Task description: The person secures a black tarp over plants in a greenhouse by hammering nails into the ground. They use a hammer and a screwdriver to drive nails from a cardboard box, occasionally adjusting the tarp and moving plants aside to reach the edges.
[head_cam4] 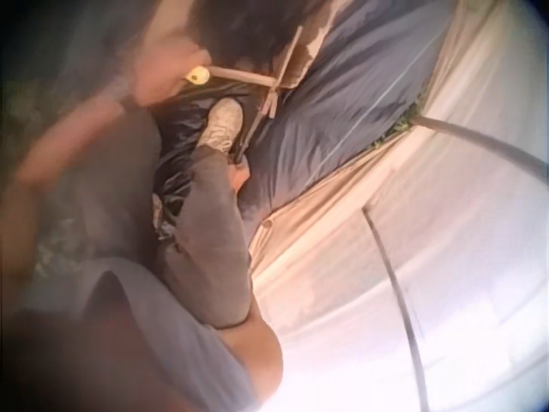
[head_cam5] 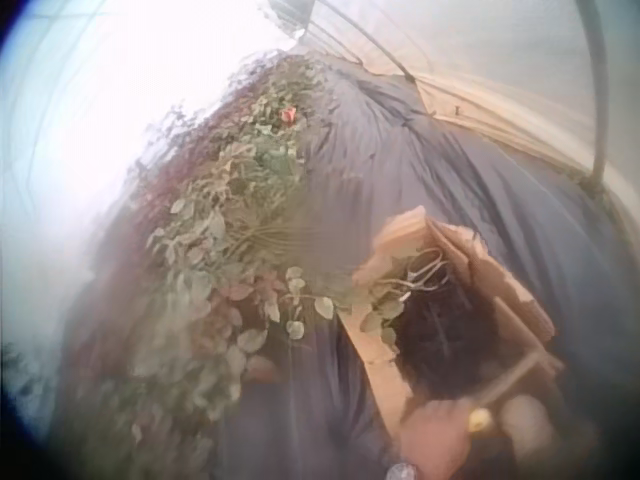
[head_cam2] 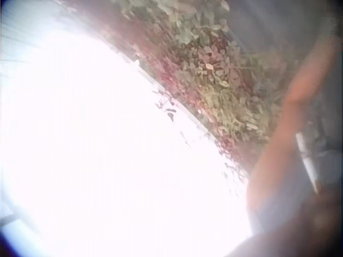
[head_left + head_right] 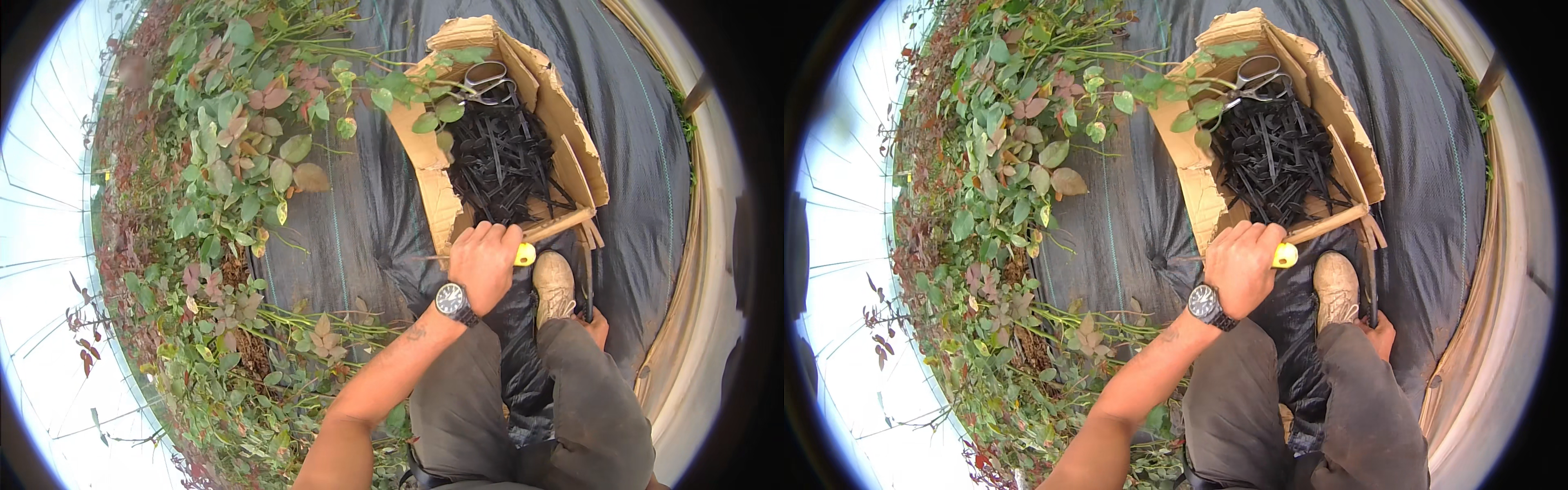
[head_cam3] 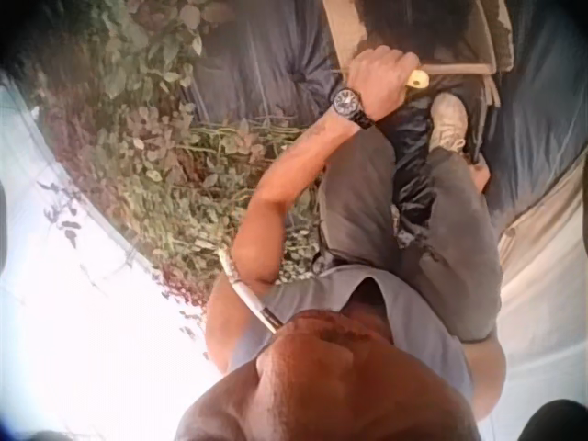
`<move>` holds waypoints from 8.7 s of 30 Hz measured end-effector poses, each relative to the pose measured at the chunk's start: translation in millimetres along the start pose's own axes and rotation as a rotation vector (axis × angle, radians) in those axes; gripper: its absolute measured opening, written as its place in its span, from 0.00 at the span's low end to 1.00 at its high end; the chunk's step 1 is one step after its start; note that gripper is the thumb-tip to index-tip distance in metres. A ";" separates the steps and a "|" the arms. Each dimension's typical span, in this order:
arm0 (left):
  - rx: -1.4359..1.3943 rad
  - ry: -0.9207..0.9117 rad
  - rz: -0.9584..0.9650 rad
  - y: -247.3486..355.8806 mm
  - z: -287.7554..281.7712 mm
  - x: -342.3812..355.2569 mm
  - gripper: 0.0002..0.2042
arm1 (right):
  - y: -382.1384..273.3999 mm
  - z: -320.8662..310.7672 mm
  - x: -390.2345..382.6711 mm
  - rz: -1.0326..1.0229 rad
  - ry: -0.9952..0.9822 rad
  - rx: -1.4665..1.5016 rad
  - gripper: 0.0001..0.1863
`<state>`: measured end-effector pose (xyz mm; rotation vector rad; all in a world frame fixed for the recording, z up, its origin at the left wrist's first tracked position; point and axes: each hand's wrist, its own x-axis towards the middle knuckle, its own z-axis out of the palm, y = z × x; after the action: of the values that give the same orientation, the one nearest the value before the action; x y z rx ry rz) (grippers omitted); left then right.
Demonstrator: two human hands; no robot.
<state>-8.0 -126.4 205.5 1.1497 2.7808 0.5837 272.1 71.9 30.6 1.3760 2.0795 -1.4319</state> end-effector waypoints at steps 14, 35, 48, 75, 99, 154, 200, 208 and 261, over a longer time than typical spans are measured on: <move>-0.088 -0.494 -0.151 -0.6 11.7 18.6 0.17 | -11.8 -3.9 -6.8 0.176 0.039 0.153 0.10; -0.060 -0.629 -0.273 52.3 6.5 -94.6 0.14 | -41.9 -30.3 8.6 0.417 -0.377 0.243 0.09; -0.172 -0.676 -0.294 130.6 22.2 -221.6 0.14 | -50.1 -5.2 9.5 -0.026 -0.254 0.291 0.15; -0.195 -0.941 -0.149 216.9 42.2 -391.6 0.15 | 186.6 -44.2 -300.3 0.323 -0.052 0.428 0.06; -0.814 -0.479 -0.788 296.6 136.1 -578.3 0.30 | 347.6 -29.9 -398.5 0.373 -0.085 0.416 0.12; -2.059 1.043 -0.114 -18.8 94.5 -587.2 0.17 | 53.5 125.9 -380.3 -1.157 -0.047 -0.446 0.10; -2.262 0.694 -0.132 8.9 -24.6 -432.1 0.21 | 183.0 243.3 -360.5 -0.687 -0.005 0.072 0.39; -2.219 0.423 -0.365 -8.7 19.3 -455.8 0.23 | 177.2 252.6 -361.9 -0.636 -0.068 -0.134 0.30; -1.031 0.415 -1.141 181.6 114.5 -833.6 0.18 | 191.2 226.9 -447.1 -0.146 -1.260 0.058 0.26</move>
<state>734.1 -551.3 106.3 -0.7418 2.1667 1.7527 594.3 -350.7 105.5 0.1127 1.2624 -1.7181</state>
